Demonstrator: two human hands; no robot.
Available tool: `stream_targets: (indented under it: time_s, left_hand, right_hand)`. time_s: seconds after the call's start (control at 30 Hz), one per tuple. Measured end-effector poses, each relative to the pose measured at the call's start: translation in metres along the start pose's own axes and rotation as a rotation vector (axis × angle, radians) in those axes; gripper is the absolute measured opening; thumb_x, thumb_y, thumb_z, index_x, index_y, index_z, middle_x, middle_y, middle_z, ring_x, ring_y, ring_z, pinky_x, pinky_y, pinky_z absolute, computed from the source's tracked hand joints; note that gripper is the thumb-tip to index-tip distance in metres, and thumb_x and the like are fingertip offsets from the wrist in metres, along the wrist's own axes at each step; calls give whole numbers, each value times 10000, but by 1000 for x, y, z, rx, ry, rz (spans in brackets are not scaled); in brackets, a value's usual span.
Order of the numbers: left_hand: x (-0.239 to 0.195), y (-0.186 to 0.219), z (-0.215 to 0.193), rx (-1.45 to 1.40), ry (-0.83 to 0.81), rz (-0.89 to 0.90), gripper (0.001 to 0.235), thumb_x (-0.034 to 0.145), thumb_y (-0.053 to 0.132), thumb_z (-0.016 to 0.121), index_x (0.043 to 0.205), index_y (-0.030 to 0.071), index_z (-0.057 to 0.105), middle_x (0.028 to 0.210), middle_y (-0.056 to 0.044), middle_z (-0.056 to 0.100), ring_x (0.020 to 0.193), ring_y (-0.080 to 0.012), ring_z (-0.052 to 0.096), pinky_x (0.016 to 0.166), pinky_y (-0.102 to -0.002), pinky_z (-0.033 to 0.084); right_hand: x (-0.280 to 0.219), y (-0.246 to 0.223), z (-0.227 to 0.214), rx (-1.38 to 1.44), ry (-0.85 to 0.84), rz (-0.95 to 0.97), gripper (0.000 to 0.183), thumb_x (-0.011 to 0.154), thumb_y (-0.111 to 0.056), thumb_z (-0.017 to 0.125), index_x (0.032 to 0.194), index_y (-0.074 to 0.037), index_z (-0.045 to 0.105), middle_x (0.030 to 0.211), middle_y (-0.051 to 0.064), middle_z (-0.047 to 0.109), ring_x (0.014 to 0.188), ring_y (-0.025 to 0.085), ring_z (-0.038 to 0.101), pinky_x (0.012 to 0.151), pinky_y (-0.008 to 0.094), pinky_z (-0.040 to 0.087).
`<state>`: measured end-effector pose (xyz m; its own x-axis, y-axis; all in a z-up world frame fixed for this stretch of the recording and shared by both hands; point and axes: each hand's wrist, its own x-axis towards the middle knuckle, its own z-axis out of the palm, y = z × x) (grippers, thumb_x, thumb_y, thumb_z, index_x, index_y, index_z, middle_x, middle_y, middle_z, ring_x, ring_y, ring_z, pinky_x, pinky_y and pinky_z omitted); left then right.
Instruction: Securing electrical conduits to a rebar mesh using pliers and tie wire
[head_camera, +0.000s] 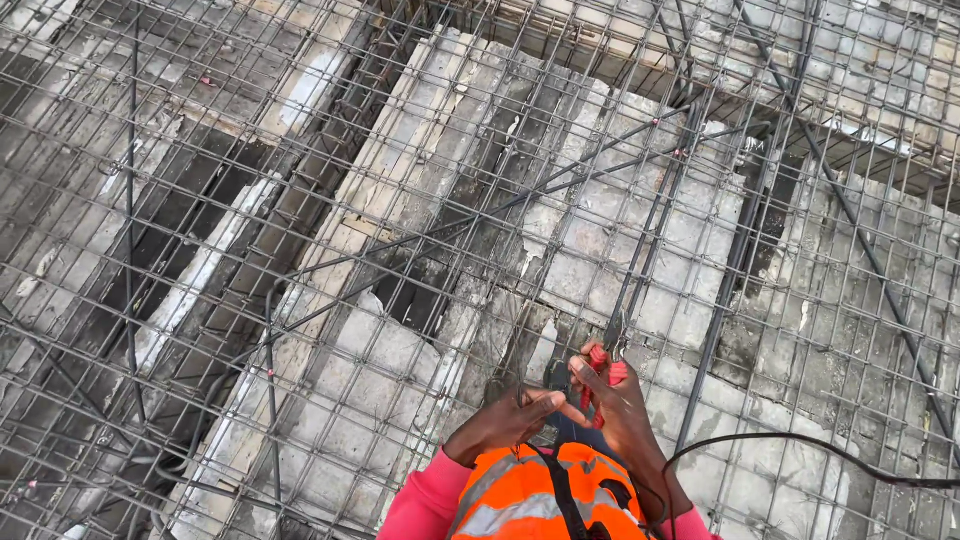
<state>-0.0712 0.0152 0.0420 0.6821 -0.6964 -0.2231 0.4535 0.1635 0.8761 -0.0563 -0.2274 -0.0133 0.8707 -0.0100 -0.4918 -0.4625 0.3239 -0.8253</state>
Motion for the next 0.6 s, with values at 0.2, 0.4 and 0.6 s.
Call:
stream_targets:
  time_s: [0.2,0.4,0.6]
  left_hand:
    - [-8,7,2,314,-18,-132,556,1262,640,464,1370,310,898,621,47,176,556,-91,237,603,-280,267]
    - [12,-4,-6,95,14,-31,554,1279,517,471,1541,137,779,1418,-103,889,508,-25,300,494,-224,274]
    - [15,-16,-76,-8,373,-42,620,1234,502,512,1599,40,706,1012,-109,910,420,-67,472,407,-258,531]
  right_hand:
    - [-11,3,2,-184,-5,61,307,979,-122,972,1123,-81,705,923,16,674,820,153,617,720,322,513]
    - [2,1,-15,-124,167,17,358,977,-91,950,1295,-55,790,1090,56,803,1007,249,787,1025,415,681]
    - [44,8,-67,115,204,-28,363,1064,-87,849,1400,1,746,1009,100,674,938,251,675,881,377,567]
